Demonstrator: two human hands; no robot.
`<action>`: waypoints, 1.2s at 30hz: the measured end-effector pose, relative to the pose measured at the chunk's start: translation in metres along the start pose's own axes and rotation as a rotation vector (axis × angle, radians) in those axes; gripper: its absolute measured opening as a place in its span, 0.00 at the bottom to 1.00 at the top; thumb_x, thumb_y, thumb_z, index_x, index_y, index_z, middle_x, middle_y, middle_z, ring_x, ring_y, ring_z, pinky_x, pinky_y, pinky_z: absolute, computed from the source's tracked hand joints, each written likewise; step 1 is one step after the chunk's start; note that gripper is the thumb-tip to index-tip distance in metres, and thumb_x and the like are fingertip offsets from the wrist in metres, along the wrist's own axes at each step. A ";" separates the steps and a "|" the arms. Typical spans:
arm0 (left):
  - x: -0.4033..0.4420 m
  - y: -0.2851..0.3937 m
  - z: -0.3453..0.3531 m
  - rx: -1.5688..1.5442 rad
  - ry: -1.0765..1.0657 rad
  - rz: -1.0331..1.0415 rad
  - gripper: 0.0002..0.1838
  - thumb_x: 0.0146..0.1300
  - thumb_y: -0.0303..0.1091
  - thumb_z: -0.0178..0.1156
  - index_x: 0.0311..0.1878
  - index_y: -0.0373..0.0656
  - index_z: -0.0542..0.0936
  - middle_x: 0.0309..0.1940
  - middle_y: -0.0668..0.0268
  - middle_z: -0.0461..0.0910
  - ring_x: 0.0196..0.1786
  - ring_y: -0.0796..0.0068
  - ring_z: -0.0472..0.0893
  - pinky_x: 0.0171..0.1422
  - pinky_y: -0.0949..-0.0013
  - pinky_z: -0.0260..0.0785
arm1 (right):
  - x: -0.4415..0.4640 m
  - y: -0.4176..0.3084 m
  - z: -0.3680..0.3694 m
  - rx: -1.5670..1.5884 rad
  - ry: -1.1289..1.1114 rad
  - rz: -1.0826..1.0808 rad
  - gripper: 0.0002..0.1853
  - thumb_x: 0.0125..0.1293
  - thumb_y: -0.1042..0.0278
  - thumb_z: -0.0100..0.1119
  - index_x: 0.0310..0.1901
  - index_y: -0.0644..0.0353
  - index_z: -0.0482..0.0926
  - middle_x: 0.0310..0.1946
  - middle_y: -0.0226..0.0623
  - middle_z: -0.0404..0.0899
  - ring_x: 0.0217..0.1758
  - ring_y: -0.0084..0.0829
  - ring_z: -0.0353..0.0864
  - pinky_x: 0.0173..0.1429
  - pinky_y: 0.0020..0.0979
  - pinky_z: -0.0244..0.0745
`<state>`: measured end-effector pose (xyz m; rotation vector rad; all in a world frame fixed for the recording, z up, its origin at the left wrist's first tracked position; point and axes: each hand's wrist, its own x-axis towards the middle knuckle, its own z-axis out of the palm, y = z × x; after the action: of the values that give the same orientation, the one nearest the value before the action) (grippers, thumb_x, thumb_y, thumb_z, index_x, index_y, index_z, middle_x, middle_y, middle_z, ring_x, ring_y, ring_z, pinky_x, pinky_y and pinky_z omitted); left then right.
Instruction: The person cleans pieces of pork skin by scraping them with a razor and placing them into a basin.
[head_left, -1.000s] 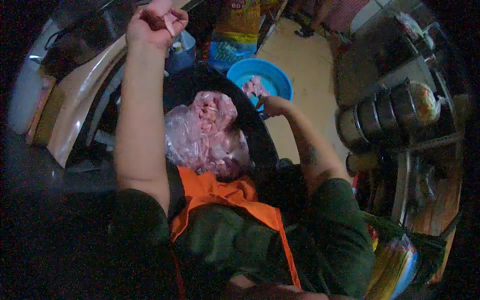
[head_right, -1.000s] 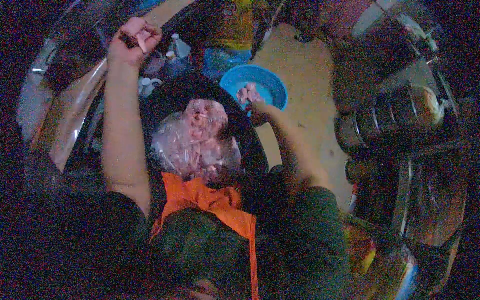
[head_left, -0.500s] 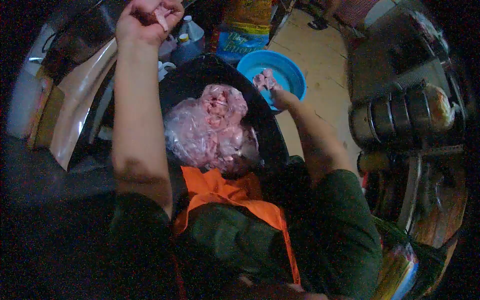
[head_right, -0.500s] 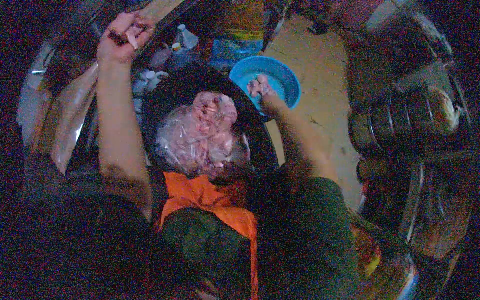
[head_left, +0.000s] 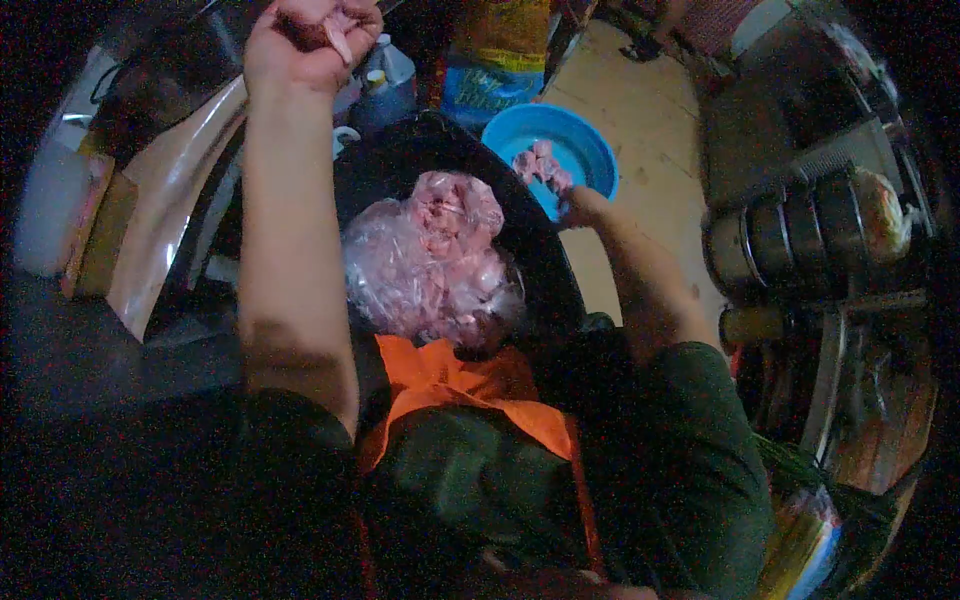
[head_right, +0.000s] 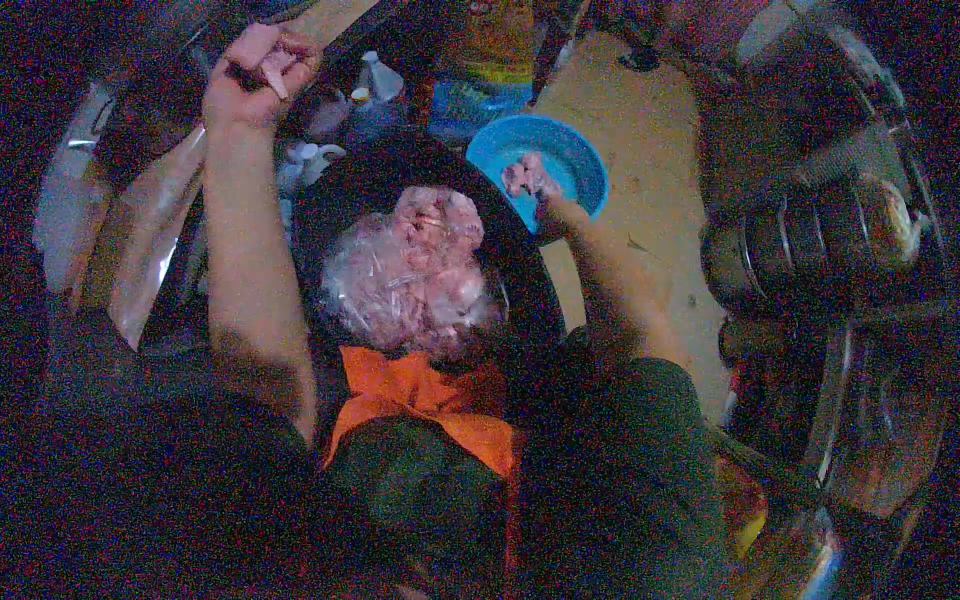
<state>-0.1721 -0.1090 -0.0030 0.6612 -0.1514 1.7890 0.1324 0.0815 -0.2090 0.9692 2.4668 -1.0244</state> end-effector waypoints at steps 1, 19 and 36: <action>-0.002 0.003 -0.007 0.045 0.025 -0.011 0.09 0.47 0.38 0.41 0.17 0.47 0.57 0.13 0.69 0.57 0.21 0.72 0.61 0.44 0.56 0.58 | 0.004 0.004 0.000 -0.156 -0.034 0.066 0.15 0.51 0.67 0.60 0.42 0.57 0.74 0.27 0.31 0.77 0.28 0.24 0.76 0.32 0.28 0.70; 0.014 -0.061 -0.009 0.154 0.397 0.142 0.12 0.53 0.36 0.44 0.21 0.39 0.71 0.22 0.59 0.73 0.28 0.63 0.73 0.36 0.61 0.67 | -0.005 -0.007 -0.047 1.442 0.335 -0.293 0.15 0.61 0.69 0.47 0.51 0.54 0.64 0.29 0.29 0.74 0.22 0.22 0.69 0.23 0.23 0.64; -0.011 -0.060 0.078 0.216 0.340 0.322 0.16 0.60 0.42 0.44 0.21 0.44 0.69 0.21 0.63 0.71 0.26 0.68 0.71 0.32 0.63 0.67 | -0.035 -0.040 -0.062 1.572 0.317 -0.366 0.19 0.61 0.69 0.48 0.55 0.51 0.62 0.29 0.32 0.74 0.23 0.24 0.69 0.26 0.25 0.63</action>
<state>-0.0877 -0.1316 0.0433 0.4915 0.1789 2.2224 0.1301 0.0883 -0.1278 0.9739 1.6330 -3.2665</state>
